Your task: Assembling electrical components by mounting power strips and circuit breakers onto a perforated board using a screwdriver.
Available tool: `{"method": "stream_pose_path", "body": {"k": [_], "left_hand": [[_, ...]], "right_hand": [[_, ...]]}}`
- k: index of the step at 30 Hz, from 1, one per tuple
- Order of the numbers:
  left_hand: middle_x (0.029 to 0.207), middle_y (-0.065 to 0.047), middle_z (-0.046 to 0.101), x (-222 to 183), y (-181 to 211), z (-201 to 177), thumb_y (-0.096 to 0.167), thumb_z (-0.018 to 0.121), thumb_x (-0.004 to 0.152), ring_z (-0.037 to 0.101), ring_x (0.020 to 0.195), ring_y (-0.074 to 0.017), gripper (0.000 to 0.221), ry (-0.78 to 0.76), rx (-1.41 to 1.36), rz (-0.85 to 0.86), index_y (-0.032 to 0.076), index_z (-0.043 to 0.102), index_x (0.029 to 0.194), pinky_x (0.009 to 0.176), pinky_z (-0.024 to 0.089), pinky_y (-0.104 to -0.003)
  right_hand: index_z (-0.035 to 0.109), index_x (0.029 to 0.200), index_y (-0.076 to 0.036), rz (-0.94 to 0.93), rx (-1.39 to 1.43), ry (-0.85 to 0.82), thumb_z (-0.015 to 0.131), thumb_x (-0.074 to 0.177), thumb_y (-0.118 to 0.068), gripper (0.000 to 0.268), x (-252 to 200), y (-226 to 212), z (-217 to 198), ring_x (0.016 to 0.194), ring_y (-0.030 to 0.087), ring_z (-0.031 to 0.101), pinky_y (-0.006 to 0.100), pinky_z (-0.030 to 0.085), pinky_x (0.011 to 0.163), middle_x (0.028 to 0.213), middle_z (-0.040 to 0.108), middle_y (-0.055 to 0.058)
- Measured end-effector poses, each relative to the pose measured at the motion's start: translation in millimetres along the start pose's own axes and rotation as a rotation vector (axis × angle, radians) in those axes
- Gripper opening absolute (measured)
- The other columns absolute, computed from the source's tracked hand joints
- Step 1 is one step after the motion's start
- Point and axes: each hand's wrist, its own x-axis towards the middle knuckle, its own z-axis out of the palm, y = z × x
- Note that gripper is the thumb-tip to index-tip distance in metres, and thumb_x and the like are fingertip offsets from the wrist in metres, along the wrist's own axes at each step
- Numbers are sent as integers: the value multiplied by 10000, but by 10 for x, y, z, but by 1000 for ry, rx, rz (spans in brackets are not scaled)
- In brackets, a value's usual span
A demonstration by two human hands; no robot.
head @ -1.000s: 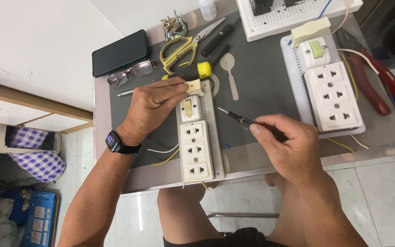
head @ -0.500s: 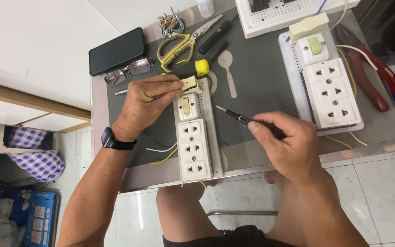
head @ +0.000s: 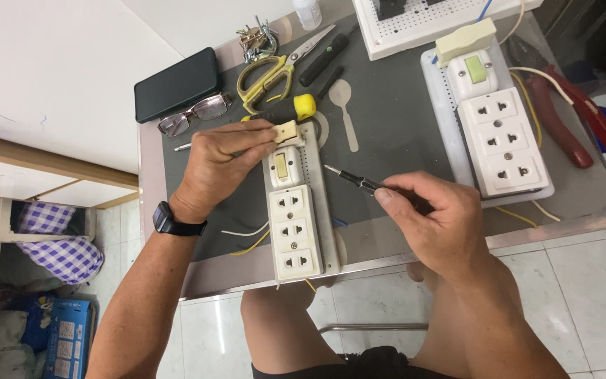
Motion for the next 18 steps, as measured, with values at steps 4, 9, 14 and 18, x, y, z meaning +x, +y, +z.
{"method": "stream_pose_path", "body": {"k": [4, 9, 14, 18], "left_hand": [[992, -192, 726, 23, 49, -4, 31, 750, 867, 687, 988, -376, 166, -16, 27, 16, 63, 750, 1030, 857, 557, -444], [994, -203, 721, 16, 52, 3, 34, 751, 866, 687, 985, -370, 171, -3, 0, 4, 55, 741, 1036, 845, 562, -434], [989, -194, 723, 18, 20, -17, 24, 760, 856, 690, 974, -356, 179, -10, 2, -14, 56, 745, 1031, 842, 562, -427], [996, -195, 722, 17, 28, -16, 16, 759, 856, 692, 966, -368, 181, -20, 34, -5, 54, 745, 1033, 841, 560, -430]], "right_hand": [[710, 850, 1, 5, 10, -5, 669, 875, -97, 109, 6, 10, -1, 373, 145, 506, 243, 377, 332, 507, 620, 121], [710, 852, 2, 18, 34, -3, 668, 872, -90, 103, 11, -8, -2, 375, 139, 506, 234, 384, 337, 509, 624, 120], [710, 846, 2, 20, 16, -15, 670, 875, -96, 110, 11, 3, -7, 372, 139, 501, 237, 378, 332, 503, 620, 121], [712, 853, 0, 20, 9, -15, 664, 880, -105, 118, 22, -15, -4, 365, 140, 493, 233, 378, 335, 508, 622, 120]]}}
